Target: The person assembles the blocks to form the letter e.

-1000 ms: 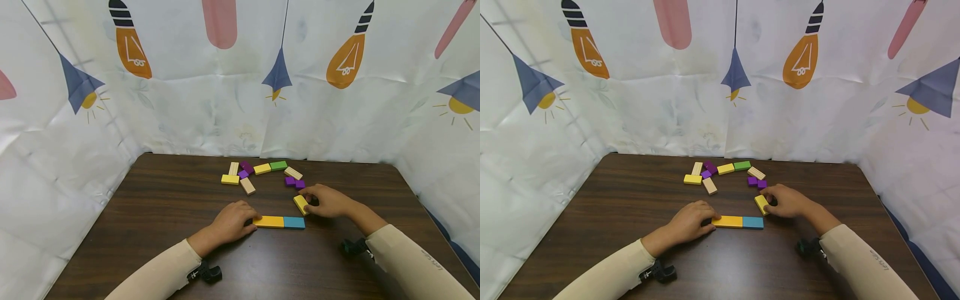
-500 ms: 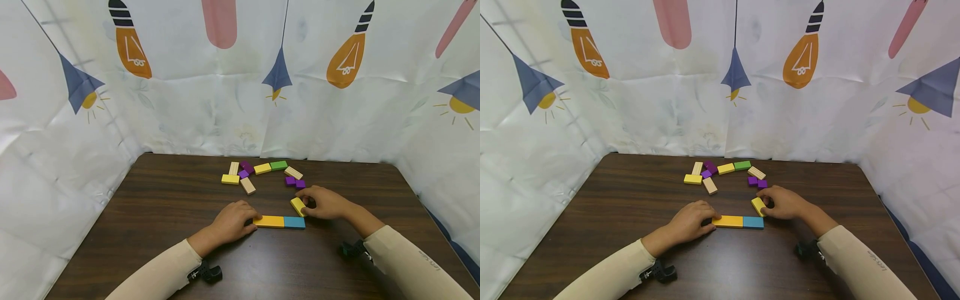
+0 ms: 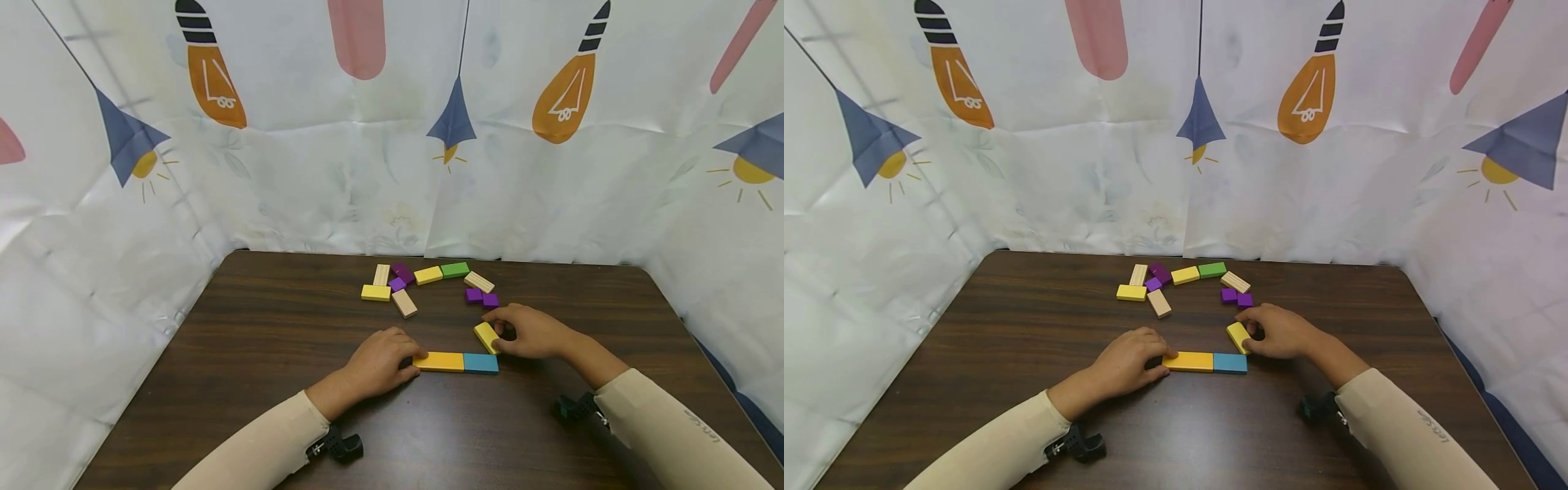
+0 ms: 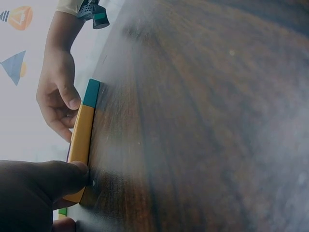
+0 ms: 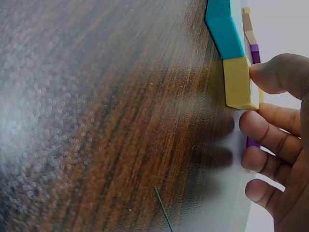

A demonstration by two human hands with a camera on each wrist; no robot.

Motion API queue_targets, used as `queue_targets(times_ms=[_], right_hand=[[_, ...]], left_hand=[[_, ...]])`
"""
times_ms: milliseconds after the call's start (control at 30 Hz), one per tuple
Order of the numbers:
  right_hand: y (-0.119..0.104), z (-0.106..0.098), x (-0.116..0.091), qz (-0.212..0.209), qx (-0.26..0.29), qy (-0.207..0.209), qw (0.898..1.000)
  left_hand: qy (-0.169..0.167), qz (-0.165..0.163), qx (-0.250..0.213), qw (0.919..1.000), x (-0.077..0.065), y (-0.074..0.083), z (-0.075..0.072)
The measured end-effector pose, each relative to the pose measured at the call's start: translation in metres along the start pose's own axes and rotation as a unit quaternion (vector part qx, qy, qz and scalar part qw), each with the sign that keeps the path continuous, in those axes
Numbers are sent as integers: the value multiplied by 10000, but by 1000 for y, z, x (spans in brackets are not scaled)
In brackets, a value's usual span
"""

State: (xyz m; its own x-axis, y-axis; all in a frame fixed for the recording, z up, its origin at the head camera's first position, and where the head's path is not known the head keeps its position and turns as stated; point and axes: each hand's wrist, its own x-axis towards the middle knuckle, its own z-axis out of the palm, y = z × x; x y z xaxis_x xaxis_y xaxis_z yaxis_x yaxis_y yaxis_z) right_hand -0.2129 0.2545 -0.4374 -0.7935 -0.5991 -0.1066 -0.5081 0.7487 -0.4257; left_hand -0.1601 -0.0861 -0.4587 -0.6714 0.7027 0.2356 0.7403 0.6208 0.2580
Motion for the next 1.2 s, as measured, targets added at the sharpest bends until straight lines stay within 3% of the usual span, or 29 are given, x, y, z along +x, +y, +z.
queue_targets(times_ms=[400, 833, 1033, 1200], right_hand=[[0, 0, 2, 159, 2, -20, 9999], [4, -1, 1, -6, -23, 61, 10000], [8, -11, 5, -22, -124, 480, 9988], [17, -22, 19, 305, -315, 832, 9956]], left_hand=[[-7, -31, -26, 10000, 0, -1, -1], [136, 46, -14, 9999, 0, -1, 2], [50, 23, 7, 10000, 0, 0, 0], [25, 18, -11, 10000, 0, 1, -1]])
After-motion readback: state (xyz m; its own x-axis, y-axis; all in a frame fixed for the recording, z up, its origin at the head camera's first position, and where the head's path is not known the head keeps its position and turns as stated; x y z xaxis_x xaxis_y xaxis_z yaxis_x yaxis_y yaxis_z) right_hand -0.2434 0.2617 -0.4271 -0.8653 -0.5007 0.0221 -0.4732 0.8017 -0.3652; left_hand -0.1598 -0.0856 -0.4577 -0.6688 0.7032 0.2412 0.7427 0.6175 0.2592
